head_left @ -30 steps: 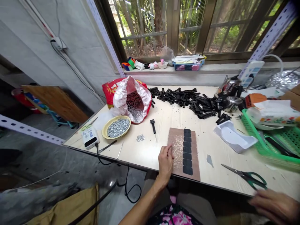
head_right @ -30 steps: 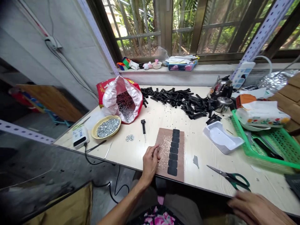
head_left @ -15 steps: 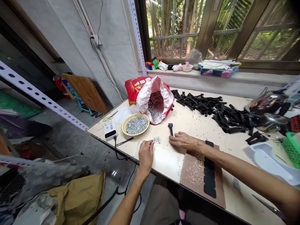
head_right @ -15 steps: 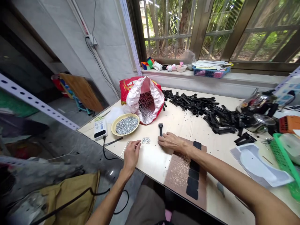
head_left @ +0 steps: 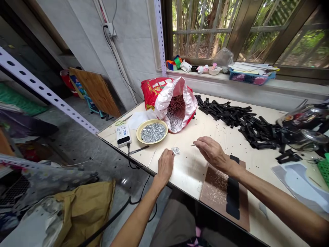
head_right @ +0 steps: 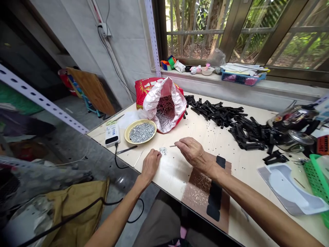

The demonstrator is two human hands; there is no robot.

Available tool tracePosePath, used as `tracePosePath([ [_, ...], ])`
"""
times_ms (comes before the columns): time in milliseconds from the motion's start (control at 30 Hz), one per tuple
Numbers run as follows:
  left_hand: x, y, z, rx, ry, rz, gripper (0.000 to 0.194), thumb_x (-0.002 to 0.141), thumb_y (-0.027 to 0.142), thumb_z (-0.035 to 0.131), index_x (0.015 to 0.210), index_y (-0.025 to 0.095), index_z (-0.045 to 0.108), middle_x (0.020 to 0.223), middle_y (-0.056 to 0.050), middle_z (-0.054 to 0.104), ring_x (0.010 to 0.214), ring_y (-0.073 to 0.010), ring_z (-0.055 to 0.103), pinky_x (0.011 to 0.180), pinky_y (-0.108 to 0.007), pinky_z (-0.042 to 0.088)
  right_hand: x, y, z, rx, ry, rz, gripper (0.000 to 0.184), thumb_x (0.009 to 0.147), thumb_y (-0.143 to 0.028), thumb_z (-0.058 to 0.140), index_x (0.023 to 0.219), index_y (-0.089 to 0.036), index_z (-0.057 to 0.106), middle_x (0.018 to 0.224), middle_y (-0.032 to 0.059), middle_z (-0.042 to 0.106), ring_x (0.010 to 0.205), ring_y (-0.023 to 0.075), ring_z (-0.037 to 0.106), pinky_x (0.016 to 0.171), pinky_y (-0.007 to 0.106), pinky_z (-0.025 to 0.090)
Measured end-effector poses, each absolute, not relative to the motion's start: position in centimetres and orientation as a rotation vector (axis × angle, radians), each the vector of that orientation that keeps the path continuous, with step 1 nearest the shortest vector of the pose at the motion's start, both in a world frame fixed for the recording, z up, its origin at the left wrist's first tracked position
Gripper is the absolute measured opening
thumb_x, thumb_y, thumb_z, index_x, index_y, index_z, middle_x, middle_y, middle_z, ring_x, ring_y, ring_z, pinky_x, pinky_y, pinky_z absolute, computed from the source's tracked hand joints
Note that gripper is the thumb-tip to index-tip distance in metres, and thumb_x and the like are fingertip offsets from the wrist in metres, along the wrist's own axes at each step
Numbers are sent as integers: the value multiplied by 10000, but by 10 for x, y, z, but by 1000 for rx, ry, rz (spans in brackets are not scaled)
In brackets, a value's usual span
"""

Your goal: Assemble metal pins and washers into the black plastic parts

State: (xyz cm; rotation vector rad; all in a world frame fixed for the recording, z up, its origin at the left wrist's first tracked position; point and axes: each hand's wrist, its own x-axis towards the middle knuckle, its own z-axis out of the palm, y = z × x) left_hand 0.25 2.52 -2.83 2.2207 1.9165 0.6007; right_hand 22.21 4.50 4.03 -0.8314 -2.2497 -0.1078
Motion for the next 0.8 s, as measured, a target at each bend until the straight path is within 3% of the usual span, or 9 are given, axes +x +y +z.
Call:
tracePosePath([
  [533,4,13,-25,2063,1758,765,146,846,147,454,803,173,591,854,-57,558,765,-172,550,706,-299,421,245,-27,26,-1141,-2171,109,259,928,-166,417,1125,-160,586,885,68,602,750,154,593,646,272,484],
  [633,7,13,-24,1675,1641,967,92,818,227,517,772,175,577,786,-40,573,708,-162,561,667,-288,431,238,-31,29,-1197,-2121,146,234,934,-193,419,1065,-177,612,880,65,612,748,153,600,647,268,485],
  [800,22,8,-15,1256,1404,1030,288,826,428,495,804,146,549,571,22,525,475,-102,489,484,-231,398,222,-32,30,-1268,-2113,203,229,943,-244,427,1041,-197,629,903,60,619,763,151,608,670,258,485],
])
